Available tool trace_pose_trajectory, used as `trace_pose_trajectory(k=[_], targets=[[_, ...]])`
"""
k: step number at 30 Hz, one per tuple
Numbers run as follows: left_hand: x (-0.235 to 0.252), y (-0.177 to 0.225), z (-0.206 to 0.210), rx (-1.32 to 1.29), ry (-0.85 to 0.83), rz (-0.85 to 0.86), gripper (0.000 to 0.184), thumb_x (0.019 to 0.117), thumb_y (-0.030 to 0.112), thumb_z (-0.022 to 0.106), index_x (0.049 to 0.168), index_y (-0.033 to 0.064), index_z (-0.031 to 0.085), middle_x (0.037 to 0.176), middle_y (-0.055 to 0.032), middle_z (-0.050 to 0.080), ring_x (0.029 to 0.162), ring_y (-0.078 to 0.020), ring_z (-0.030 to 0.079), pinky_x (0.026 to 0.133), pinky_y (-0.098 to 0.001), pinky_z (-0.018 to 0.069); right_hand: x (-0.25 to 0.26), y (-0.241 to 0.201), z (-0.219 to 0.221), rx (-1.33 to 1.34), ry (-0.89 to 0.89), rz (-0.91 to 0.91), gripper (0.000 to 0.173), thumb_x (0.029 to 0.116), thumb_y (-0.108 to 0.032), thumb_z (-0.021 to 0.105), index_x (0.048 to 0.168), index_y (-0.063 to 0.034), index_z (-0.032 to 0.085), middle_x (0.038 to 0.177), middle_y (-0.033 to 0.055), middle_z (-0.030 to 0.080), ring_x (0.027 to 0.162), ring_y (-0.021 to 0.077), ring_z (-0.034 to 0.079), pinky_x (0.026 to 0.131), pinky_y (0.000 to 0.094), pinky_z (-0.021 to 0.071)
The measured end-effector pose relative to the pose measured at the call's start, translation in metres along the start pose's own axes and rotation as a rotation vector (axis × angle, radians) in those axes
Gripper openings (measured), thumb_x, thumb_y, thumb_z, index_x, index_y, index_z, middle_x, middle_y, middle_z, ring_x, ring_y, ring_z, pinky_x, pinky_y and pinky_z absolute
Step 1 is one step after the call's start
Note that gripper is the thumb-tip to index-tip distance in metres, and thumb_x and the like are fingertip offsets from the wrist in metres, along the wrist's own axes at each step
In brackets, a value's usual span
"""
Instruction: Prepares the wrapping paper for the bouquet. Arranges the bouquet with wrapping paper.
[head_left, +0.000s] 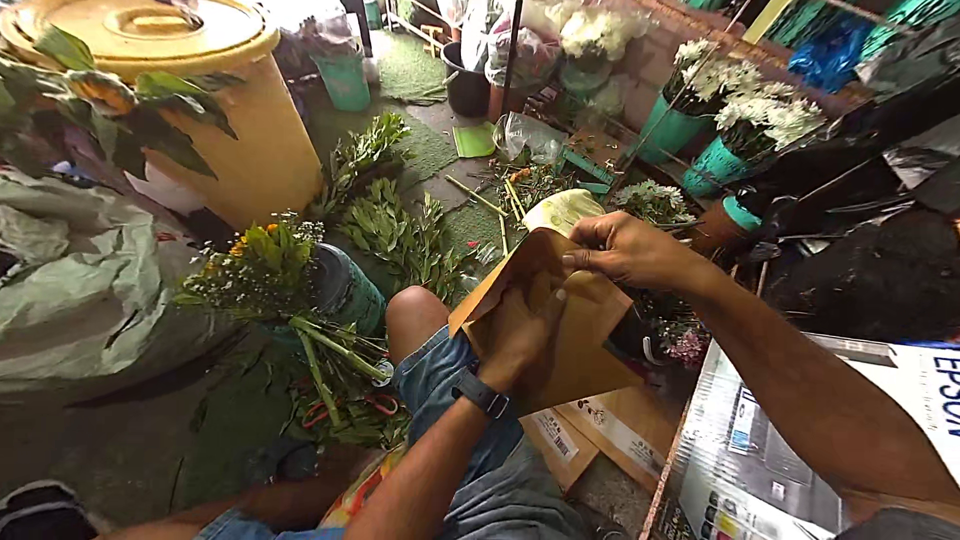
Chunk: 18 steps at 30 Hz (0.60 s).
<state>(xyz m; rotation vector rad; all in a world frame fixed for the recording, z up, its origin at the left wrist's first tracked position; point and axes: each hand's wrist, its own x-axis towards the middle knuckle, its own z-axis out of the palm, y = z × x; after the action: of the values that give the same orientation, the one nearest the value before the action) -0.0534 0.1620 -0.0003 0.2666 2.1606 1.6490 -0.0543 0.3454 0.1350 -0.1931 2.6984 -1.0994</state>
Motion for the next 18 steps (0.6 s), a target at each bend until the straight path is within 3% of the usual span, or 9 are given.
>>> trace_pose_trajectory(k=[2,4,7,9,13,16,18], targets=[[0.003,0.004,0.003,0.043,-0.009,0.000,0.061,0.0930,0.044,0.069,0.140,0.0073,0.056,0.129,-0.0146,0.065,0.120,-0.0253,0.062,0.105,-0.0491,0.0499,0.005,0.014,0.003,0.020,-0.033,0.001,0.010,0.0992,-0.017,0.068,0.098,-0.0072,0.070,0.082,0.0027,0.068,0.070,0.0111,0.065,0.067,0.0295,0.0563],[0.002,0.004,-0.001,0.200,-0.017,-0.019,0.045,0.0937,0.038,0.066,0.126,0.0064,0.065,0.113,-0.0132,0.069,0.108,-0.0269,0.066,0.095,-0.0529,0.0533,0.007,0.027,0.010,0.073,-0.041,-0.006,0.009,0.0997,-0.015,0.067,0.098,-0.0061,0.069,0.083,0.0038,0.069,0.071,0.0119,0.066,0.068,0.0307,0.0575],[-0.004,0.004,-0.009,0.465,-0.033,-0.089,0.029,0.0991,0.028,0.053,0.109,0.0067,0.070,0.099,-0.0146,0.070,0.098,-0.0324,0.068,0.084,-0.0585,0.0531,0.008,0.037,0.025,0.056,-0.010,-0.001,0.010,0.0999,-0.017,0.067,0.096,-0.0073,0.069,0.079,0.0030,0.068,0.066,0.0120,0.064,0.062,0.0311,0.0556],[-0.007,0.001,-0.016,0.569,-0.025,-0.089,0.028,0.1028,0.024,0.049,0.109,0.0063,0.070,0.098,-0.0161,0.071,0.097,-0.0344,0.070,0.084,-0.0587,0.0543,0.007,0.038,0.031,-0.069,0.019,0.008,0.011,0.1003,-0.019,0.067,0.096,-0.0095,0.069,0.078,0.0014,0.066,0.067,0.0114,0.062,0.064,0.0326,0.0545],[-0.018,0.000,-0.044,0.665,0.010,-0.019,0.023,0.1022,0.019,0.054,0.105,0.0047,0.072,0.098,-0.0180,0.071,0.097,-0.0365,0.070,0.086,-0.0590,0.0541,0.003,0.051,0.026,-0.227,0.027,0.025,0.012,0.1016,-0.021,0.065,0.098,-0.0107,0.068,0.082,0.0021,0.066,0.072,0.0136,0.064,0.069,0.0372,0.0547],[-0.036,-0.005,-0.072,0.584,0.015,0.179,0.020,0.1024,0.017,0.055,0.105,0.0068,0.072,0.088,-0.0107,0.071,0.083,-0.0268,0.070,0.077,-0.0521,0.0571,-0.003,0.073,0.003,-0.309,0.131,0.062,0.014,0.1017,-0.018,0.063,0.105,-0.0062,0.070,0.094,0.0098,0.070,0.088,0.0238,0.069,0.082,0.0504,0.0563],[-0.056,-0.005,-0.092,0.523,0.018,0.280,0.021,0.1032,0.017,0.054,0.109,0.0090,0.072,0.088,-0.0046,0.072,0.075,-0.0167,0.070,0.070,-0.0424,0.0604,-0.007,0.085,-0.017,-0.320,0.228,0.111,0.015,0.1014,-0.017,0.063,0.106,-0.0041,0.069,0.095,0.0124,0.070,0.089,0.0266,0.069,0.084,0.0533,0.0557]])
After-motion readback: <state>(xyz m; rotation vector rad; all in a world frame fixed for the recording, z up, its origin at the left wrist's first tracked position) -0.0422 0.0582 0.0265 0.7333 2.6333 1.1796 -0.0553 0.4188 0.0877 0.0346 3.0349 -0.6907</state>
